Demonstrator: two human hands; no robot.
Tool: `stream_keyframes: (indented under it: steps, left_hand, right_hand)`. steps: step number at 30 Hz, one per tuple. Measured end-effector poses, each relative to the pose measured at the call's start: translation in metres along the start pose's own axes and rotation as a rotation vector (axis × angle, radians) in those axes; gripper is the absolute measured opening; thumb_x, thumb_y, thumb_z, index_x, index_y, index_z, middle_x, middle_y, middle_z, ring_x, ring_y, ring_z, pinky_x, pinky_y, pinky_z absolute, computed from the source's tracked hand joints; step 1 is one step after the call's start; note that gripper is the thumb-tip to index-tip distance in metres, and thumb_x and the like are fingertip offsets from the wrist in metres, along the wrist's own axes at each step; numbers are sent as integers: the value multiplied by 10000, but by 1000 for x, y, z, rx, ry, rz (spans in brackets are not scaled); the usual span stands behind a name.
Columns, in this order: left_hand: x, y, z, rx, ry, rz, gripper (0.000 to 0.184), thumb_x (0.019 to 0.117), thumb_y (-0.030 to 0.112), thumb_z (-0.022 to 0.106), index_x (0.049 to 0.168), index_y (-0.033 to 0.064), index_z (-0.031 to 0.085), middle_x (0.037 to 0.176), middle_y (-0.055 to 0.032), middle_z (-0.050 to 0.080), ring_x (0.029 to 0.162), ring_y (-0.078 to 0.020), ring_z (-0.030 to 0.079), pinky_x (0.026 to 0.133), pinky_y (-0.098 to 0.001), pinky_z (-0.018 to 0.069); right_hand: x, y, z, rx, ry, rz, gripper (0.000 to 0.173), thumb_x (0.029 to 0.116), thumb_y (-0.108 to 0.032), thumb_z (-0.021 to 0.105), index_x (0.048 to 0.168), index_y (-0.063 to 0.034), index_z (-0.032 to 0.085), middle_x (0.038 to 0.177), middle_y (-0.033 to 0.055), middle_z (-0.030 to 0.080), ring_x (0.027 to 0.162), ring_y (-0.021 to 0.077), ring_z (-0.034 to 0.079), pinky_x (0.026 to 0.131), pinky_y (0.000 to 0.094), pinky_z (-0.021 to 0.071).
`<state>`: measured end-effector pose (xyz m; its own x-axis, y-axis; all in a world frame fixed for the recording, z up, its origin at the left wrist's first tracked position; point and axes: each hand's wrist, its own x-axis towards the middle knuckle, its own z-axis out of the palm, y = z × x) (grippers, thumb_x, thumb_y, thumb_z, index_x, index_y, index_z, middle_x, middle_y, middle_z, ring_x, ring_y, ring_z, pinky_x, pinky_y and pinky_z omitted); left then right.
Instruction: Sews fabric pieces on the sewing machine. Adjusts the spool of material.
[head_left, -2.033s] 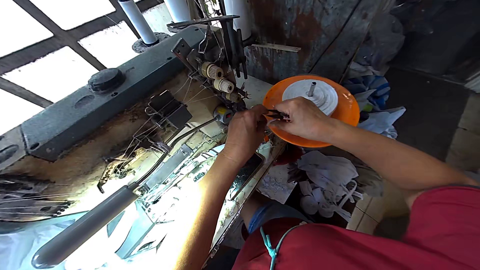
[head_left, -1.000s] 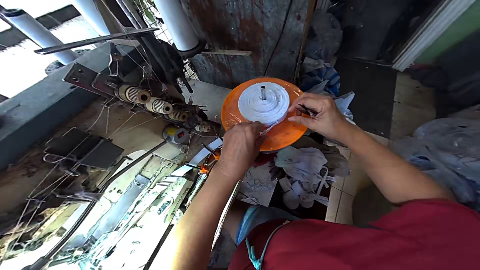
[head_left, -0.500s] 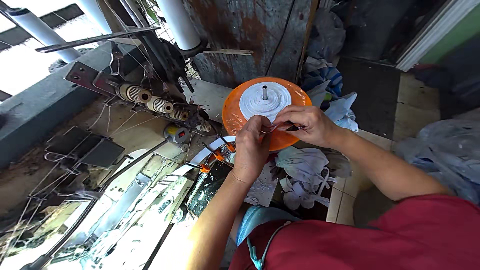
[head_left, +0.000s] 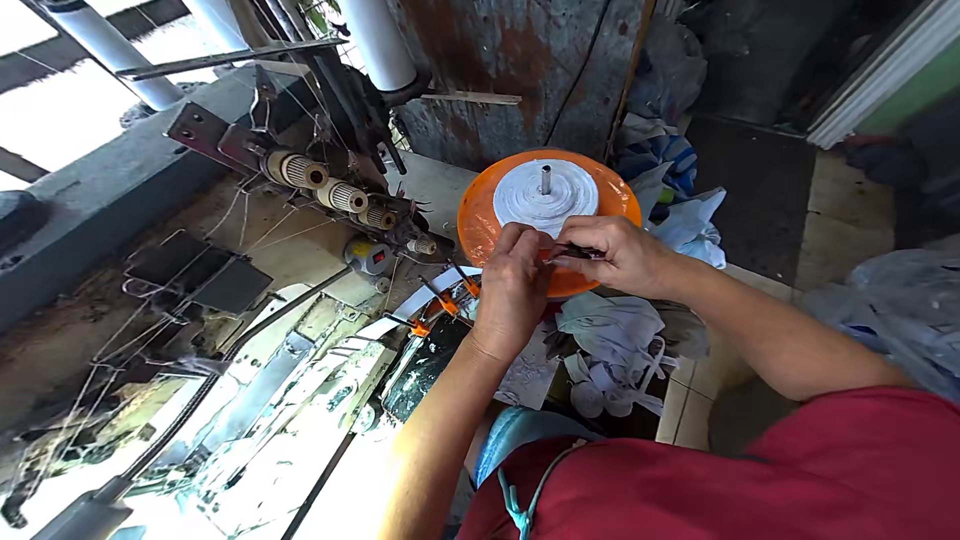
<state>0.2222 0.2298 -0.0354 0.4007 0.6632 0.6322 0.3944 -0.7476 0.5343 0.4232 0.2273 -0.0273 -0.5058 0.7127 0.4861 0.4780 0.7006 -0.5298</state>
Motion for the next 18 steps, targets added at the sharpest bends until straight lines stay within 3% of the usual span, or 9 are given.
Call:
stream_keyframes:
  steps: [4, 7, 12, 15, 18]
  left_hand:
    - [2, -4, -12, 209, -118, -23, 75, 853, 65, 780, 880, 17, 728, 823, -119, 690, 745, -254, 680, 712, -439, 564]
    - [3, -6, -16, 229, -158, -20, 128, 833, 76, 801, 834, 15, 689, 807, -116, 682, 807, -289, 676, 771, -488, 532]
    - [7, -4, -15, 127, -248, -23, 134, 900, 102, 749, 1008, 26, 777, 968, -126, 748, 946, -281, 720, 889, -493, 557]
    - [8, -2, -12, 112, -234, 3, 152, 918, 151, 740, 1015, 42, 784, 913, -111, 724, 891, -259, 701, 840, -450, 559]
    - [8, -2, -8, 95, -188, 22, 95, 907, 84, 739, 974, 43, 794, 876, -107, 714, 852, -245, 698, 805, -420, 569]
  right_hand:
    - [-2, 1, 7, 33, 78, 32, 134, 935, -134, 691, 926, -1, 703, 866, 67, 642, 751, 56, 580, 668, 165, 476]
    - [-3, 2, 10, 84, 125, 30, 109, 902, -96, 707, 903, 10, 683, 856, 69, 629, 748, 43, 564, 658, 148, 455]
    - [-4, 3, 9, 126, 183, 59, 55, 850, -15, 698, 872, 20, 663, 836, 66, 615, 713, 26, 545, 624, 135, 439]
    - [-4, 2, 8, 147, 185, 79, 66, 836, 11, 697, 887, 28, 659, 825, 64, 614, 700, 21, 542, 620, 133, 441]
    - [-5, 4, 7, 110, 178, 71, 69, 837, 7, 702, 894, 37, 675, 821, 75, 620, 720, 35, 556, 646, 139, 453]
